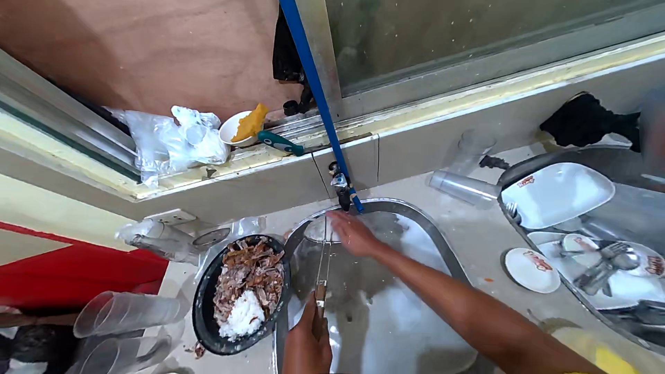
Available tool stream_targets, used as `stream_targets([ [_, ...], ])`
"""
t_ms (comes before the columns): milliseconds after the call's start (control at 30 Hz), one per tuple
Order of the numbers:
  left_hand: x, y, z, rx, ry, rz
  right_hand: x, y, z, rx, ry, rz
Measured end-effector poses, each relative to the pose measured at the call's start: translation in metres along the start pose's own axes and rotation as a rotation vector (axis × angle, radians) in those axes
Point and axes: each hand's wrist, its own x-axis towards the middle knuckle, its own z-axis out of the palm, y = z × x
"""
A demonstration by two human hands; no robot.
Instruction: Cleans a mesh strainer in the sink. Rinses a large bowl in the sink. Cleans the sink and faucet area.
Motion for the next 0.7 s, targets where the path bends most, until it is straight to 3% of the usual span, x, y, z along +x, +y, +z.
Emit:
stream_targets([
  [100, 0.001, -0.002, 0.002, 0.002, -0.011, 0.019, 0.003, -0.001, -0.008, 0.105, 0.005, 0.211],
  [167, 0.006, -0.003, 0.004, 0.011, -0.007, 0.028, -0.009, -0.027, -0.007, -0.072, -0.029, 0.073],
  [233, 0.006, 0.000, 0.004, 0.040, -0.056, 0.019, -0.005, -0.017, -0.004, -0.101, -0.078, -0.015],
  [333, 0.009, 0.003, 0.004, 0.078, -0.089, 0.024, 0.003, -0.013, -0.022, -0.095, -0.163, 0.188],
  [433, 0.022, 0.003, 0.002, 0.083, -0.048, 0.022, -0.002, -0.017, -0.019, -0.227, -0.161, -0.052],
  [500, 0.025, 0.004, 0.001, 0.100, -0.062, 0.025, 0.006, 0.008, -0.023, -0.127, -0.141, 0.001],
  [567, 0.031, 0.007, -0.002, 0.114, -0.053, 0.038, 0.007, 0.000, -0.031, -0.107, -0.107, 0.081],
  [633, 0.038, 0.008, -0.005, 0.122, -0.033, 0.043, 0.001, -0.014, -0.028, -0.208, -0.106, -0.063],
  [700, 0.037, 0.010, -0.007, 0.142, -0.044, 0.040, 0.007, -0.003, -0.026, -0.160, -0.107, -0.053],
])
